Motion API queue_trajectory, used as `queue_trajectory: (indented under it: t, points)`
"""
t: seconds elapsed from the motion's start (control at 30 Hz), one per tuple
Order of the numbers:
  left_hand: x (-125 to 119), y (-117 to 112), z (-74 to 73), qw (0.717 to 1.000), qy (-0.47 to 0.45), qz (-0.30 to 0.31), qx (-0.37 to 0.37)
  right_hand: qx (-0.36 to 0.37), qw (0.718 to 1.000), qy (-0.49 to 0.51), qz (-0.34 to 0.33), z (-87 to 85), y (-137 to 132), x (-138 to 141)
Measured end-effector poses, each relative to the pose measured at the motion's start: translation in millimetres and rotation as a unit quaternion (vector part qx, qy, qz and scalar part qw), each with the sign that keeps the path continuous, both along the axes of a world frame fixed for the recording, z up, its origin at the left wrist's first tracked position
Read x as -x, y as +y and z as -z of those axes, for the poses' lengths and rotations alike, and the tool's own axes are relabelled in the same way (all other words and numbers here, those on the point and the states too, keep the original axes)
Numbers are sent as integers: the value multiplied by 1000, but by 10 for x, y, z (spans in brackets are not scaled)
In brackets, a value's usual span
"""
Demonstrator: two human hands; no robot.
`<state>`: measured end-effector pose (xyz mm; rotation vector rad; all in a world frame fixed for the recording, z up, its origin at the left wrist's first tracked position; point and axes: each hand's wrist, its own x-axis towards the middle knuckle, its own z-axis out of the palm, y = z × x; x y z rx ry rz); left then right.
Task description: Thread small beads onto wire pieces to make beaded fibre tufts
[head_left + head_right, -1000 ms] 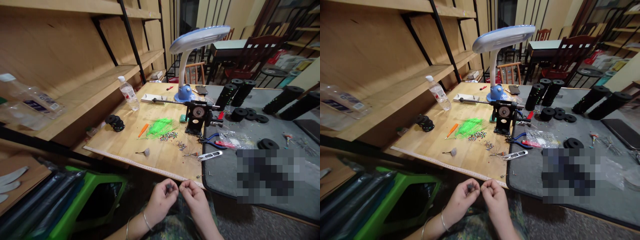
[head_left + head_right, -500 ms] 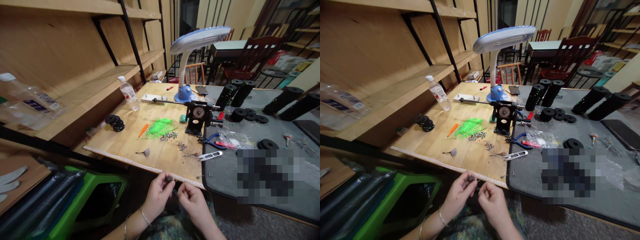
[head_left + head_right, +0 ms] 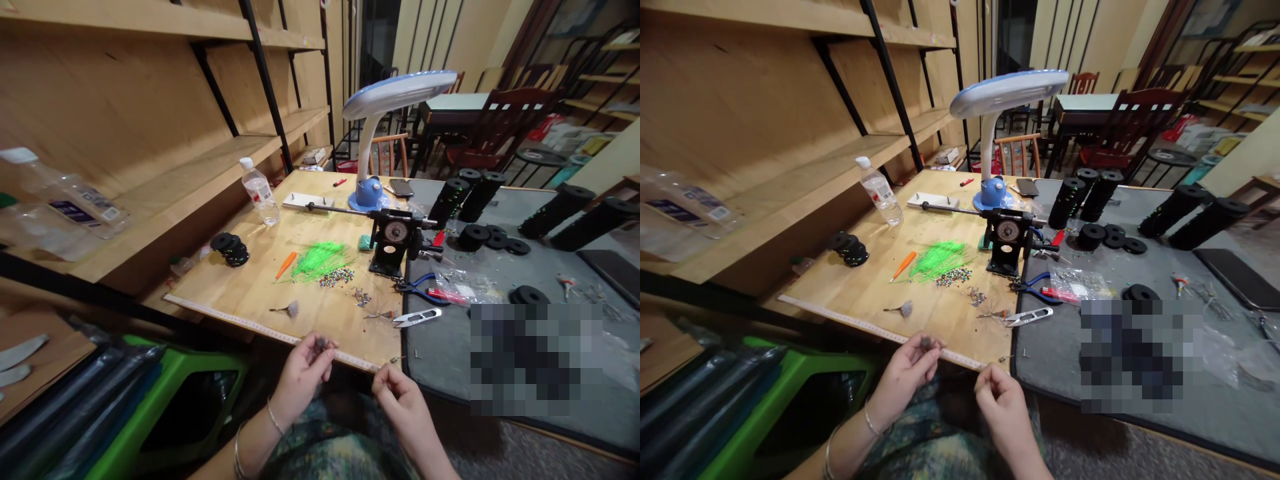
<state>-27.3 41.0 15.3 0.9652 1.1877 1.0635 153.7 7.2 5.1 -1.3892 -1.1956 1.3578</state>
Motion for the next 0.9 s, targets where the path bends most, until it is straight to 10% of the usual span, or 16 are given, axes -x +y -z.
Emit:
queue_trajectory:
  t: [0.37,0.9]
  points:
    - [-108,-75,-92,988,20,156,3,99,989,111,-18,-112,18,50]
    - [-67,-89,-287,948,233,127,-177,-2,999,26,-23,-376,51,7]
